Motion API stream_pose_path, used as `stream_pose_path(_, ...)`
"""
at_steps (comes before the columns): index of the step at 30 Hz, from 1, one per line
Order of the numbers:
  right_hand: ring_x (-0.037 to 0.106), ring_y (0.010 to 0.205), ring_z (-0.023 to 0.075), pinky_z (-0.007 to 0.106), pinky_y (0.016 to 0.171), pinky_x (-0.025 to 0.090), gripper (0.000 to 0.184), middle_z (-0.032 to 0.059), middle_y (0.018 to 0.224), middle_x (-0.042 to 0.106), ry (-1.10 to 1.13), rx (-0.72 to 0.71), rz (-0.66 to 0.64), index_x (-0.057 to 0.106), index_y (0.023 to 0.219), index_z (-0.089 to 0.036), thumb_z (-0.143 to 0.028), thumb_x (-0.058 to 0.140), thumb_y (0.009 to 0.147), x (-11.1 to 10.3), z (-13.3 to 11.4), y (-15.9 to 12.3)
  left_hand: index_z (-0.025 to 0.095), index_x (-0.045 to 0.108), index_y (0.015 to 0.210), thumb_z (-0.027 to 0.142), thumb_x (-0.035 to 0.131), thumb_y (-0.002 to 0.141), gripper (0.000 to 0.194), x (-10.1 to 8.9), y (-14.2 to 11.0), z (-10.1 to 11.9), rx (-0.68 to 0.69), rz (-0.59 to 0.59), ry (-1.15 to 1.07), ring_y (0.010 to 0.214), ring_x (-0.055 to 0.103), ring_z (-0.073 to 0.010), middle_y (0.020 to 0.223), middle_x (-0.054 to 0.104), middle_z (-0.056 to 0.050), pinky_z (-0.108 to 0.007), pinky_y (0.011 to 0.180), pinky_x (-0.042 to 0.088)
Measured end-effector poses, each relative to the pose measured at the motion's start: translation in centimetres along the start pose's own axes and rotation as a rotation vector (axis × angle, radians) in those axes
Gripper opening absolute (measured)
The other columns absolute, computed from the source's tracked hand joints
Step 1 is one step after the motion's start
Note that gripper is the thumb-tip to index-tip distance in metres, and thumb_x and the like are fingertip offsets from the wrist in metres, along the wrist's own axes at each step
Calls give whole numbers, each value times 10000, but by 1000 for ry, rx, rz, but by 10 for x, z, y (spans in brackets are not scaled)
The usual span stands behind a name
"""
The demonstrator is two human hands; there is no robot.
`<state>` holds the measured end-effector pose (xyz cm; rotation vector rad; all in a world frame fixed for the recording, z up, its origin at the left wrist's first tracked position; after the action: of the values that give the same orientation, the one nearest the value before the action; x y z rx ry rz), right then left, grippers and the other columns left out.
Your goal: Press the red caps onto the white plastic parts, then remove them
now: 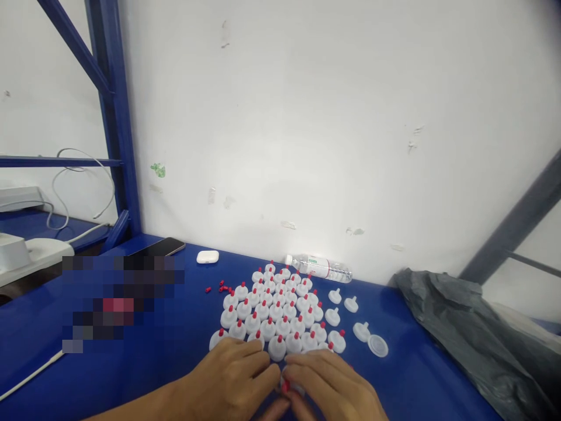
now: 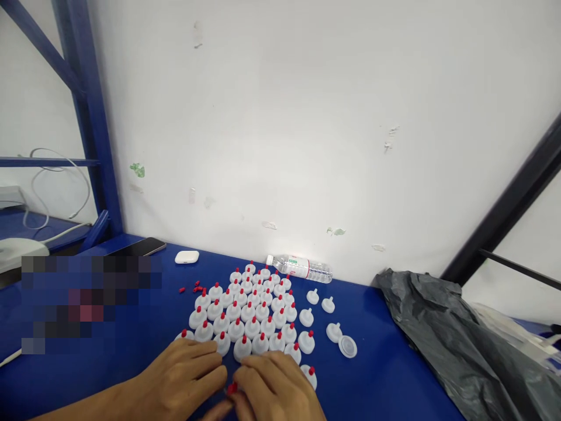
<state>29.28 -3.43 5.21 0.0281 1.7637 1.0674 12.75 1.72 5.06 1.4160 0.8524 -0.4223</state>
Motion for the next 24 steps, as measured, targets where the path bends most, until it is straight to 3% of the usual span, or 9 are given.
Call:
stream_pose_path(5,731,838,236,351,750,624,397,42,980,772,-86,13,-82,592,1201,-235,-69,632,843,7,-4,27,245,463,867,180,515,923,100,-7,3,-10,-124,1,-112,553,598,-163,687,637,17,-329,502,391)
stream_pose_path(11,751,930,250,364,781,648,672,59,1106,771,-3,100,-85,463,1444,-223,-127,711,827,9,-5,35,244,435,907,105,413,976,157,-9,3,-21,-122,34,-103,547,536,-160,703,601,21,-320,513,333)
stream_pose_path(15,769,931,261,409,870,647,560,31,1073,795,84,150,-56,626,1270,-245,-215,857,760,8,-1,39,238,462,914,107,397,1000,170,-8,3,-31,-163,57,-101,570,554,-150,713,604,23,-298,545,355)
stream_pose_path(17,769,958,262,440,945,624,581,47,1090,799,102,131,-47,614,1303,-224,-195,850,773,8,0,41,236,470,892,130,410,1000,163,-4,4,-32,-152,16,-96,558,551,-148,701,607,25,-295,546,351)
stream_pose_path(19,768,977,249,458,1030,578,628,62,1121,795,143,100,-48,557,1384,-203,-177,812,811,8,2,42,232,486,876,149,397,1006,178,-1,3,-30,-122,-24,-132,549,548,-143,694,612,25,-297,553,356)
stream_pose_path(21,771,955,220,480,1100,521,554,42,1113,797,173,61,-67,550,1397,-234,-162,733,879,7,8,42,227,489,830,155,346,1027,254,-3,2,-30,-134,-24,-213,544,543,-131,674,602,28,-291,566,372)
stream_pose_path(24,765,984,218,548,1124,476,436,45,1151,787,46,52,-46,594,1359,-278,-92,530,970,-6,33,39,228,364,681,196,229,1069,412,-18,1,-44,-322,34,-276,483,459,-107,559,468,46,-263,535,372)
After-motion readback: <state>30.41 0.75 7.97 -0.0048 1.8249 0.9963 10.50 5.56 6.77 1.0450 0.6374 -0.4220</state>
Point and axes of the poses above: each hand's wrist, its own y-axis towards the middle knuckle, its own x-axis out of the palm, z = x × y, the point moved 4 cm from there along y, towards the middle knuckle
